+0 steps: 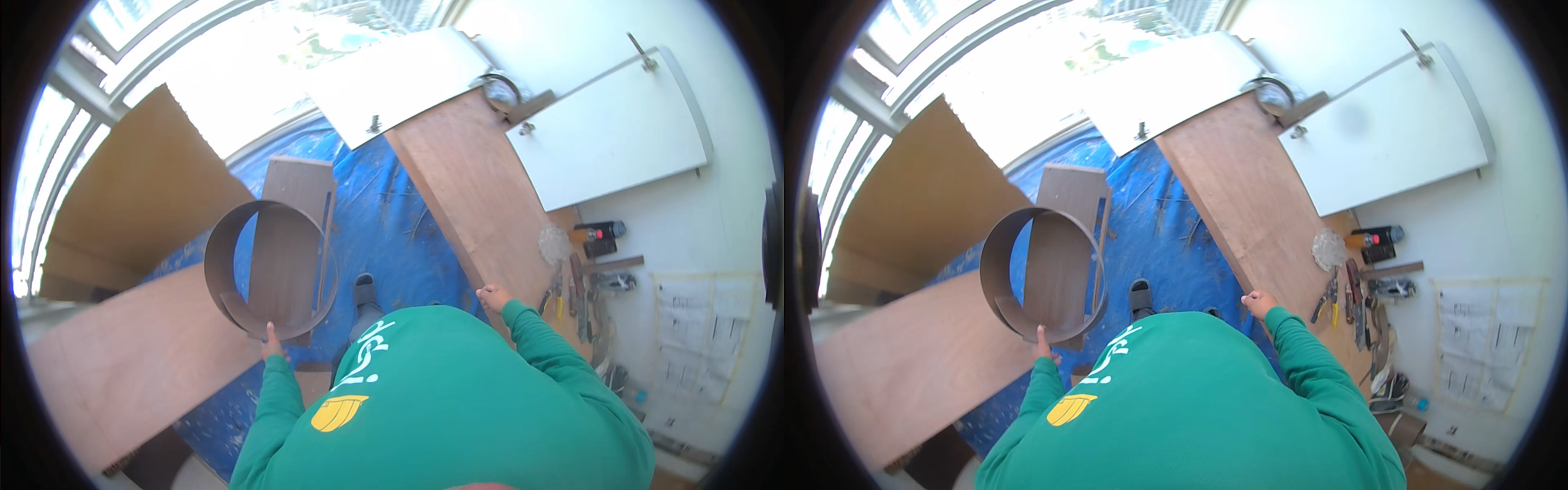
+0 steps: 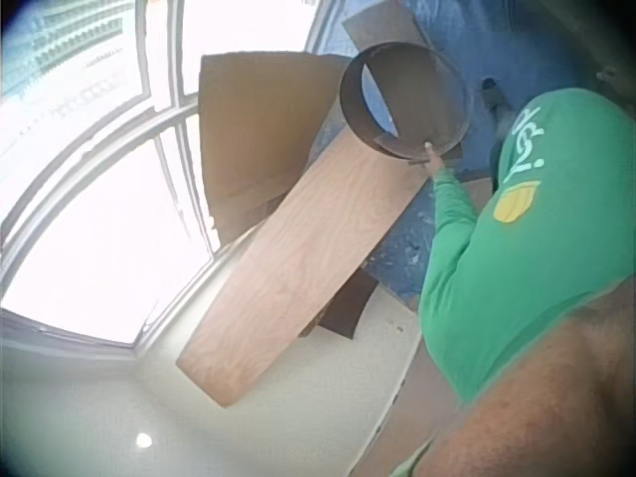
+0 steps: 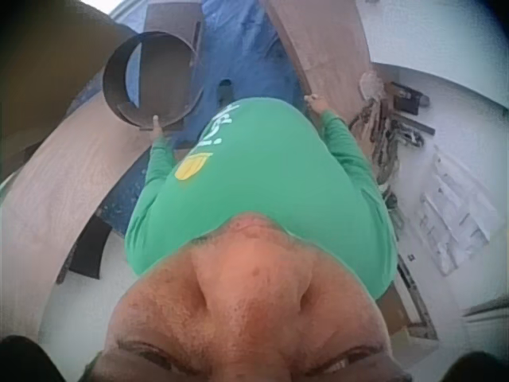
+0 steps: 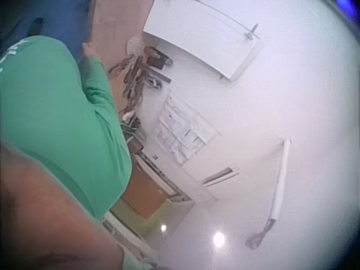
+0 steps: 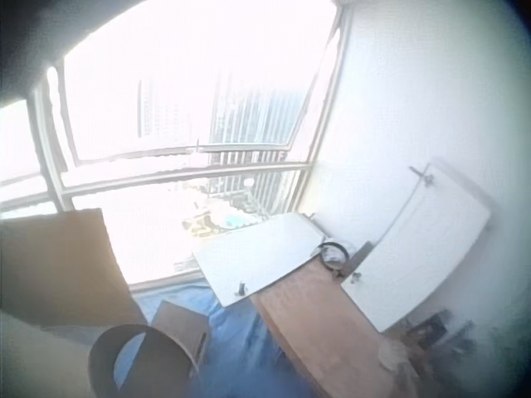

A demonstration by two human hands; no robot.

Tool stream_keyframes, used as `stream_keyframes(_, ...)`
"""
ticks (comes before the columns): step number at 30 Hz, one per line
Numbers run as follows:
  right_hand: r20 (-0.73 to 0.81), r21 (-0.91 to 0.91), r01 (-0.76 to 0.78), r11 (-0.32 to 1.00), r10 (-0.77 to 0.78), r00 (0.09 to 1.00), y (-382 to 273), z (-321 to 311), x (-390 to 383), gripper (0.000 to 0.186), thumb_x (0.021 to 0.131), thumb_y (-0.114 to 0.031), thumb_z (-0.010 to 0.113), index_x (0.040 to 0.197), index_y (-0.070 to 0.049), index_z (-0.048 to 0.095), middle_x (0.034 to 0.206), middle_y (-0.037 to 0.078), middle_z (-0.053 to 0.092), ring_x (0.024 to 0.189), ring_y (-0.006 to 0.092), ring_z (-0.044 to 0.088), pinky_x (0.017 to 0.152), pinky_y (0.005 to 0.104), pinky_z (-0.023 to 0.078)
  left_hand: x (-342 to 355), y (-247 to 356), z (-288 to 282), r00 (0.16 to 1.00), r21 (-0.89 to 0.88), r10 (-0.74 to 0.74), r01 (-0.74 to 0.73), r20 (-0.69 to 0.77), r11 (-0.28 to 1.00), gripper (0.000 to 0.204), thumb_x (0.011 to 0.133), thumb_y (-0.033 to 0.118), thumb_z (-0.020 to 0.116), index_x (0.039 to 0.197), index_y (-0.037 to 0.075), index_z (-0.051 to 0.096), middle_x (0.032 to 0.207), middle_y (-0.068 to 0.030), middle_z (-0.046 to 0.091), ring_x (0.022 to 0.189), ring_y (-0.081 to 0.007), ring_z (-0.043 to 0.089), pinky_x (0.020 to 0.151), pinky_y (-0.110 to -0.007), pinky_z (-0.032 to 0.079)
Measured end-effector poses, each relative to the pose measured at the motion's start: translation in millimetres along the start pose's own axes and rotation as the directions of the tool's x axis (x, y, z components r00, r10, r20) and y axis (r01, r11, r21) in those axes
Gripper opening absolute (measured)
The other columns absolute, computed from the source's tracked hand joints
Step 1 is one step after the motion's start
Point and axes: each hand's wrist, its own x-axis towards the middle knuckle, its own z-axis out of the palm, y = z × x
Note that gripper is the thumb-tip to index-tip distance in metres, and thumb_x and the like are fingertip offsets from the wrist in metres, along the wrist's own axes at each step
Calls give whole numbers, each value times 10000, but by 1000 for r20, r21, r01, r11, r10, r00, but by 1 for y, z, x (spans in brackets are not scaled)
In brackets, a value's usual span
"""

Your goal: The person uses shears to cut a curved strip from a sheet of brown material, then bends the strip into a loop. They place the loop on the floor and proceed to sand the edge of a wooden board with a sanding block.

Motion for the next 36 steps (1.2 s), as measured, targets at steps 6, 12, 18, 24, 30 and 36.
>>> stream_keyframes(6, -117, 97, -77, 992, 88, 989, 43, 10, -26, 362, 956, -416, 691, 980, -57, 724, 822, 59, 706, 755, 166, 653, 719, 371, 534, 27, -4, -23, 913, 111, 191, -161, -360, 981, 1057, 913, 821, 461, 1487, -66, 444, 1472, -322, 507, 1348, -441, 505, 1132, -544, 385)
stream_keyframes(12, -95, 169, -198, 966, 216, 972, 110, 34, -58, 332, 996, -370, 651, 984, -40, 695, 845, 60, 697, 742, 189, 661, 705, 360, 552, 17, 51, -60, 589, 468, 637, -437, -496, 768, 630, 1065, 500, 430, 1394, -26, 536, 1398, -277, 544, 1292, -454, 524, 1089, -582, 405)
stream_keyframes(18, -45, 175, -312, 934, 324, 945, 163, 60, -93, 376, 969, -389, 669, 969, -15, 711, 814, 112, 722, 714, 243, 695, 648, 405, 556, 48, 156, -49, 320, 766, 946, -595, -52, 243, 318, 1024, 253, 503, 933, -1, 672, 925, -199, 681, 960, -416, 658, 877, -516, 516)
stream_keyframes(24, -69, 236, -239, 942, 262, 963, 168, 73, -102, 366, 978, -367, 652, 1002, -5, 700, 849, 124, 714, 710, 236, 697, 626, 411, 570, -5, 199, 35, 34, 504, 991, -863, 126, -35, 379, 1045, 267, 479, 816, 12, 642, 856, -189, 669, 866, -404, 633, 812, -526, 478)
stream_keyframes(30, -120, 38, 8, 999, -4, 993, 231, 76, -79, 318, 980, -347, 656, 1038, -36, 689, 847, 84, 700, 707, 197, 685, 598, 394, 565, -155, 181, 108, 182, 176, 934, -975, 308, 132, 181, 968, 164, 606, 943, 22, 715, 921, -157, 689, 943, -340, 679, 882, -451, 522)
stream_keyframes(36, -104, 306, -248, 919, 291, 951, 166, 31, -88, 317, 992, -352, 640, 1083, -51, 677, 856, 60, 686, 683, 181, 659, 582, 375, 550, -219, 138, 115, 322, -52, 796, -914, 513, 403, 187, 1012, 165, 574, 1075, 20, 673, 980, -116, 717, 1030, -235, 692, 887, -388, 538)
